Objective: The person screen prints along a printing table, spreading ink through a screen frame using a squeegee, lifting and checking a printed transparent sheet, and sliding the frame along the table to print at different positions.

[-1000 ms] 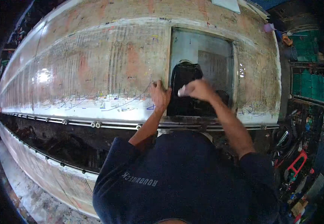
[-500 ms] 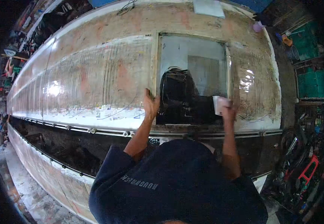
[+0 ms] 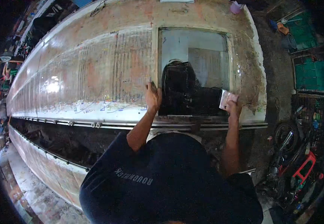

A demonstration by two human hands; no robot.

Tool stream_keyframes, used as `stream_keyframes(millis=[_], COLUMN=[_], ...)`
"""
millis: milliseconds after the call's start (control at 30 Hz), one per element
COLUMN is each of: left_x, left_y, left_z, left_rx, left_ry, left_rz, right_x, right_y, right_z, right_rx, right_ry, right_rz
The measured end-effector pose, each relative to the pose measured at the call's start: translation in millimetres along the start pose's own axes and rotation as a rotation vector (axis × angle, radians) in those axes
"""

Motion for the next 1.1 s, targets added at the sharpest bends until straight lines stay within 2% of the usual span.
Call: stream_keyframes(millis=[33,100,167,233,267,300,333,433,500,533,600,633,667,767,800,833,867,933,1000,1033,1067,1100], left_x=[25,24,27,23,20,14,7,8,10,11,8,9,11,11,7,8,10,11,14,8,3,4], left_y=[6,8,6,5,2,-2,-3,-1,-2,-2,-2,-3,-3,-5,-5,-7,-7,-6,-8,-8,-6,-7], left_z=[-12,-14,-13,-16,-15,-11,-7,-12,-14,-14,-16,-16,-15,-13,-11,-8,-5,-9,-11,-7,-2,-4], left_rx=[0.163,0.159,0.153,0.141,0.14,0.118,0.094,0.08,0.093,0.108,0.115,0.124,0.132,0.122,0.121,0.099,0.081,0.057,0.046,-0.024,-0.093,-0.079], left_ry=[-0.069,-0.122,-0.16,-0.136,-0.131,-0.148,-0.164,-0.134,-0.112,-0.127,-0.134,-0.132,-0.128,-0.103,-0.097,-0.147,-0.201,-0.197,-0.186,-0.102,-0.019,-0.024], left_rz=[0.294,0.249,0.207,0.113,0.107,0.062,0.013,0.02,0.033,0.041,0.051,0.069,0.085,0.018,0.022,0.097,0.174,0.129,0.076,-0.019,-0.11,-0.102], right_x=[-3,-10,-21,-45,-99,-69,-89,-131,-152,-139,-126,-124,-120,-89,-87,-86,-101,-97,-151,-160,-141,-114], right_y=[6,16,26,62,123,125,155,163,133,132,120,149,174,188,191,195,181,125,119,138,151,160], right_z=[2,10,19,56,103,135,188,303,352,358,358,346,334,304,304,306,312,335,345,341,332,321], right_rx=[-0.03,-0.062,-0.02,0.043,-0.029,-0.169,-0.475,-0.803,-0.703,-0.708,-0.518,-0.461,-0.564,-0.576,-0.669,-0.761,-0.752,-1.049,-0.704,-0.497,-0.39,-0.388], right_ry=[0.017,0.036,0.313,0.958,0.673,0.72,0.934,1.008,1.011,1.016,0.983,1.044,0.994,1.022,1.082,1.133,1.123,1.019,0.877,0.924,0.965,0.885], right_rz=[-0.035,-0.072,-0.088,-0.379,-0.879,-0.834,-0.773,-0.968,-1.101,-1.098,-1.02,-1.133,-1.11,-1.087,-1.116,-1.145,-1.151,-0.572,-0.904,-1.184,-1.158,-1.212])
Point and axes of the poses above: each hand's wrist, its own y-axis away from the middle knuckle, its own z-axis out of the palm, x = y × z, the point moved 10 cm from there along -y, towards the middle knuckle
